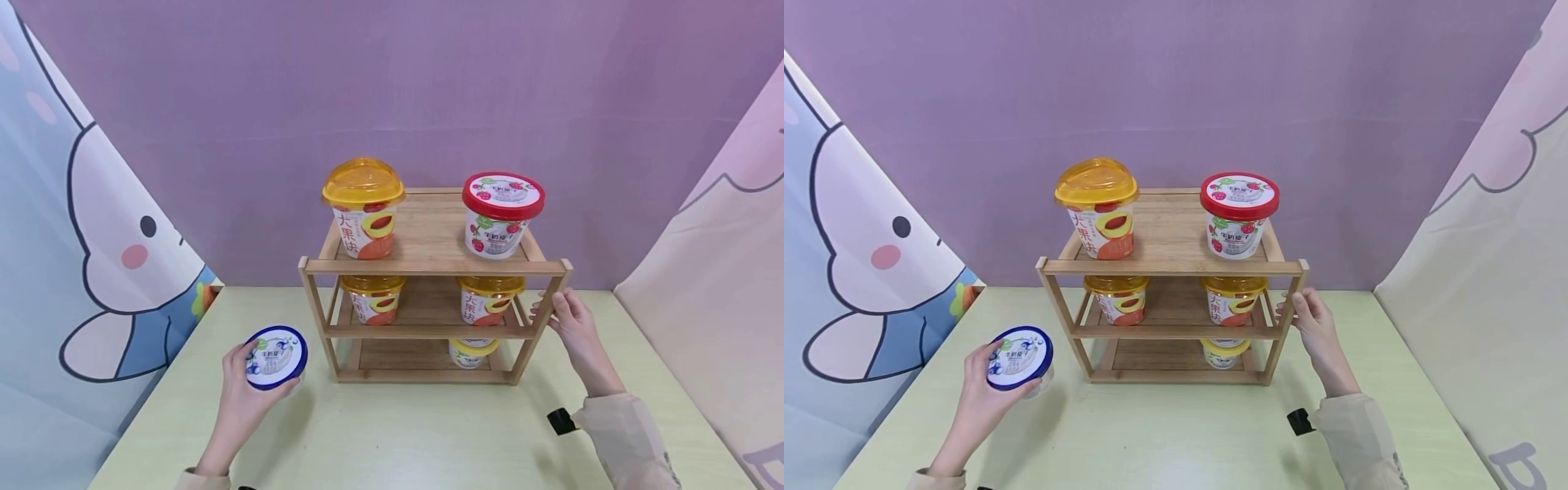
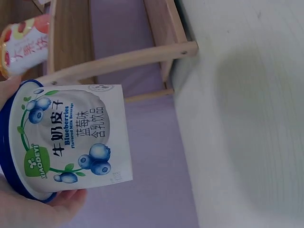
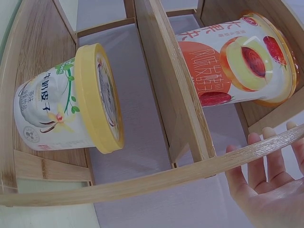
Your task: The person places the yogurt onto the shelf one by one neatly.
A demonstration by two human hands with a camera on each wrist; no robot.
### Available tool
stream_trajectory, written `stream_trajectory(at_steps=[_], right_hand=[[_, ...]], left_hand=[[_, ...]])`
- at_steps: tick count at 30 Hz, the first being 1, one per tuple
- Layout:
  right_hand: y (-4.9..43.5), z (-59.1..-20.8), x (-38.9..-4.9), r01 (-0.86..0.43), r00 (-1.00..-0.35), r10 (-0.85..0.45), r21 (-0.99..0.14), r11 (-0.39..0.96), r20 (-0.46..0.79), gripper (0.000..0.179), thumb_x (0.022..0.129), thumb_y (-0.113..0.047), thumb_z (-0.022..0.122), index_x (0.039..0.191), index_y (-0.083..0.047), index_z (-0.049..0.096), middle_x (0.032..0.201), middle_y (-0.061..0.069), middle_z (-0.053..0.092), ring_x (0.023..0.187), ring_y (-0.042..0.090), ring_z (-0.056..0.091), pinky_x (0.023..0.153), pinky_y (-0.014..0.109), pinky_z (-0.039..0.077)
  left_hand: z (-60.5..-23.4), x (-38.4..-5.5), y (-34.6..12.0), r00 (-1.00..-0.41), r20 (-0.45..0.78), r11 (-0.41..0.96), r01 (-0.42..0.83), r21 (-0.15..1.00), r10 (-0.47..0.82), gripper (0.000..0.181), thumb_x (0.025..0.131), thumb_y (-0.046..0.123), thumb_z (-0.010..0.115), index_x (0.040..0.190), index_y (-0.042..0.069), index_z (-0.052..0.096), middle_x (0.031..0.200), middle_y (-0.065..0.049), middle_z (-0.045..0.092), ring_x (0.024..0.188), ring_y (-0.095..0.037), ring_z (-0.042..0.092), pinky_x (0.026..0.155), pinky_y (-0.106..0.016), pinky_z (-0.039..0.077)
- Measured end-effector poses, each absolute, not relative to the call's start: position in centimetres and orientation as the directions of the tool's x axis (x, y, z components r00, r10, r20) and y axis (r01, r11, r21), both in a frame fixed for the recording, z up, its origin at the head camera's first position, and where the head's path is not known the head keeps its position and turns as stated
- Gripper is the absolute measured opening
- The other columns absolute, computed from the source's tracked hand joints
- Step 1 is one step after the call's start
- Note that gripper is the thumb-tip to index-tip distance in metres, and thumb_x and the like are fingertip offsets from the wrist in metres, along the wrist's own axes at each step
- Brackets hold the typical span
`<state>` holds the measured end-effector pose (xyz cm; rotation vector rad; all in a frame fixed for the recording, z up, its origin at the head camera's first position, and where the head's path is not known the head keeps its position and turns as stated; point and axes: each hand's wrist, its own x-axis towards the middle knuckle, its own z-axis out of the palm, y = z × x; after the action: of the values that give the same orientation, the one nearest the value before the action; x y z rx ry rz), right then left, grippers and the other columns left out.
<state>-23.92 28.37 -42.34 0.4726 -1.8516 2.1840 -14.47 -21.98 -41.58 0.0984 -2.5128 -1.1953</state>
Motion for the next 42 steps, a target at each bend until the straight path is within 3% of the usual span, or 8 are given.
stream_trajectory(at_steps=[9,15,21,26,32,35,38,42], right_hand=[[25.1,-37.8,-20.4,-0.357,-0.934,0.057,-0.929,-0.099,0.353,0.016,0.094,-0.022,0.038,0.092,-0.011,0.051,0.087,-0.004,0.058,0.080,0.006,0.058,0.073,0.018,0.046],[34.1,-51.4,-30.4,-0.410,-0.911,0.014,-0.903,-0.124,0.412,0.031,0.096,-0.022,0.036,0.116,0.000,0.045,0.105,0.019,0.054,0.094,0.028,0.057,0.077,0.034,0.048],[33.6,-49.7,-29.0,-0.408,-0.905,-0.034,-0.889,-0.207,0.423,0.029,0.096,-0.019,0.034,0.112,0.002,0.046,0.104,0.019,0.056,0.095,0.028,0.057,0.082,0.037,0.046],[35.1,-52.7,-31.3,-0.424,-0.902,-0.005,-0.889,-0.176,0.431,0.030,0.097,-0.020,0.033,0.114,0.000,0.046,0.106,0.018,0.055,0.093,0.027,0.058,0.077,0.035,0.048],[29.6,-44.1,-25.2,-0.415,-0.904,-0.022,-0.887,-0.203,0.427,0.024,0.094,-0.023,0.040,0.103,-0.003,0.050,0.095,0.011,0.059,0.087,0.019,0.059,0.076,0.029,0.048],[26.9,-40.4,-22.4,-0.424,-0.904,0.005,-0.894,-0.145,0.428,0.027,0.092,-0.030,0.044,0.098,-0.005,0.051,0.088,0.005,0.060,0.083,0.012,0.059,0.073,0.023,0.048],[25.7,-38.7,-21.1,-0.411,-0.912,0.026,-0.908,-0.082,0.410,0.032,0.090,-0.037,0.045,0.097,-0.006,0.051,0.085,-0.001,0.060,0.080,0.008,0.058,0.073,0.021,0.047],[26.9,-40.5,-22.5,-0.419,-0.906,-0.008,-0.900,-0.121,0.423,0.033,0.089,-0.040,0.046,0.097,-0.009,0.052,0.089,0.000,0.059,0.083,0.008,0.058,0.075,0.022,0.047]], left_hand=[[-40.7,-12.4,-20.9,-0.931,0.296,0.670,0.080,0.738,-0.214,0.094,0.058,0.027,0.083,0.129,-0.001,0.029,0.127,-0.021,0.023,0.112,-0.040,0.033,0.089,-0.058,0.031],[-40.5,-11.3,-19.4,-0.936,0.306,0.691,0.107,0.714,-0.171,0.094,0.058,0.028,0.082,0.129,-0.001,0.029,0.127,-0.021,0.024,0.112,-0.042,0.034,0.088,-0.058,0.033],[-41.1,-11.2,-17.7,-0.938,0.333,0.699,0.176,0.693,-0.094,0.092,0.058,0.029,0.082,0.128,0.001,0.030,0.126,-0.018,0.026,0.111,-0.040,0.036,0.085,-0.058,0.036],[-41.8,-11.7,-16.3,-0.935,0.350,0.683,0.215,0.698,-0.063,0.091,0.056,0.030,0.083,0.127,0.003,0.032,0.125,-0.017,0.029,0.109,-0.038,0.039,0.083,-0.056,0.038],[-42.7,-12.0,-14.8,-0.930,0.366,0.657,0.259,0.708,-0.027,0.091,0.054,0.028,0.084,0.126,0.003,0.034,0.124,-0.016,0.031,0.108,-0.038,0.041,0.082,-0.054,0.039],[-43.0,-12.2,-14.2,-0.935,0.353,0.643,0.258,0.721,-0.020,0.091,0.054,0.030,0.084,0.126,0.003,0.035,0.125,-0.016,0.031,0.109,-0.038,0.041,0.083,-0.054,0.040],[-43.2,-12.4,-13.6,-0.941,0.338,0.629,0.254,0.735,-0.016,0.091,0.054,0.032,0.084,0.126,0.003,0.035,0.125,-0.016,0.031,0.109,-0.038,0.041,0.083,-0.053,0.040],[-43.7,-12.8,-12.9,-0.935,0.353,0.626,0.272,0.731,-0.006,0.091,0.052,0.030,0.084,0.124,0.002,0.036,0.124,-0.017,0.032,0.108,-0.038,0.042,0.083,-0.052,0.041]])
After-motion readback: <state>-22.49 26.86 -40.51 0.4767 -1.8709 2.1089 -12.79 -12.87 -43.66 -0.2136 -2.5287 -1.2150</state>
